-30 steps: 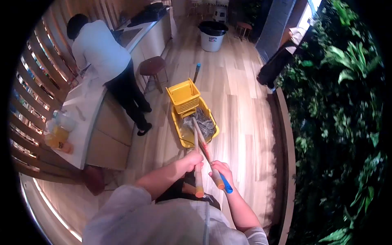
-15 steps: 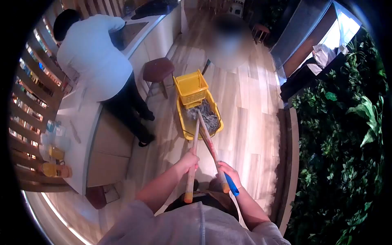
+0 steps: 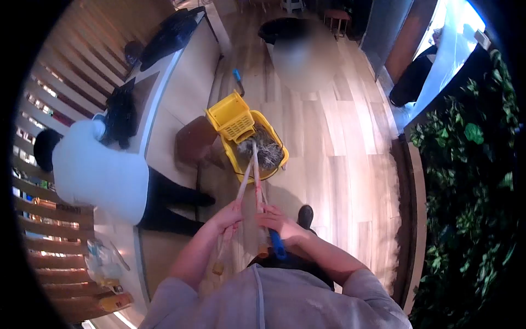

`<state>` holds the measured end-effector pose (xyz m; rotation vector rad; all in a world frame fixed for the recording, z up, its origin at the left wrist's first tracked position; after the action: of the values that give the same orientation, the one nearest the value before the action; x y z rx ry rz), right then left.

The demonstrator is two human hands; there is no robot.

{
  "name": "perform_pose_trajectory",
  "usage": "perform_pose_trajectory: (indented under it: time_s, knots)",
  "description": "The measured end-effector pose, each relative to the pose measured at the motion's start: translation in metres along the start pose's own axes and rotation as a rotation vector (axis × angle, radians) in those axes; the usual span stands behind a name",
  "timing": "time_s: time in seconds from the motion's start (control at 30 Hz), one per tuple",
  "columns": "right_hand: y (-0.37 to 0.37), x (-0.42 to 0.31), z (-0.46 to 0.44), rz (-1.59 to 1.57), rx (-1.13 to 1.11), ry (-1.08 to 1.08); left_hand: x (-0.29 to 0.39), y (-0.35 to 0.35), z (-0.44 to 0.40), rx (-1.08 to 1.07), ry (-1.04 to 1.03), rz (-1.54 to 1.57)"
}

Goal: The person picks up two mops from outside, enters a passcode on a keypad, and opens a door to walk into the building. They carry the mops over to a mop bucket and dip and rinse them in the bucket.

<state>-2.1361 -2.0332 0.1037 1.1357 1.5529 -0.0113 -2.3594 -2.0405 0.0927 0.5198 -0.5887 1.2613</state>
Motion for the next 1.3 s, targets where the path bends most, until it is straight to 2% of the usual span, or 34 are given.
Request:
perform_pose_trajectory:
  time_s: [0.07,0.13,0.23,0.33,0.4,0.6,0.73,0.8,0.83,0.97,1.13,1.2,1.27,1.3]
  knots:
    - [0.007,0.014,-0.051,-0.181,-0.196,0.084,0.024,0.033,-0.015,0.036,0.032,-0.118]
    - [0.031,0.009,-0.099,-0.160,-0.275,0.117,0.057,0.051,-0.028,0.040,0.060,-0.150]
    - [0.022,0.031,-0.157,-0.060,-0.370,0.237,0.100,0.088,-0.050,0.036,0.106,-0.189]
    - [0.020,0.055,-0.206,-0.131,-0.469,0.174,0.123,0.122,-0.081,0.050,0.144,-0.231]
    - [0.019,0.072,-0.236,-0.050,-0.495,0.159,0.138,0.146,-0.104,0.064,0.074,-0.256]
    - [0.038,0.134,-0.350,0.016,-0.391,0.188,0.179,0.247,-0.195,0.033,0.036,-0.277]
    - [0.065,0.177,-0.433,-0.012,-0.306,0.172,0.232,0.312,-0.258,0.002,-0.053,-0.217]
    - [0.089,0.197,-0.475,-0.129,-0.267,0.209,0.261,0.344,-0.293,0.032,-0.074,-0.282]
    - [0.099,0.209,-0.492,-0.102,-0.253,0.209,0.261,0.363,-0.330,-0.005,-0.226,-0.327]
    - [0.143,0.249,-0.575,-0.138,-0.158,0.236,0.367,0.419,-0.339,0.015,-0.110,-0.353]
    - [0.202,0.309,-0.644,-0.137,-0.124,0.270,0.429,0.468,-0.420,-0.025,-0.069,-0.395]
    - [0.222,0.332,-0.678,-0.194,-0.167,0.285,0.470,0.488,-0.427,0.041,-0.039,-0.390]
    - [0.235,0.352,-0.717,-0.158,-0.124,0.354,0.499,0.513,-0.444,-0.025,-0.018,-0.341]
    - [0.241,0.365,-0.737,-0.162,-0.152,0.354,0.513,0.525,-0.448,0.011,-0.025,-0.302]
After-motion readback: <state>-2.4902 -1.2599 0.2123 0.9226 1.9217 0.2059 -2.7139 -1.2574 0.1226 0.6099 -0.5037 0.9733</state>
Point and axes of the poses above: each hand's wrist, its own z-axis away from the middle knuckle, its own y-axis out of the back of the hand, x = y × z, the point moved 3 cm from there along -z, towards the middle knuckle, and after that the axes turned 4 degrees about -z, right-handed, at the moved point
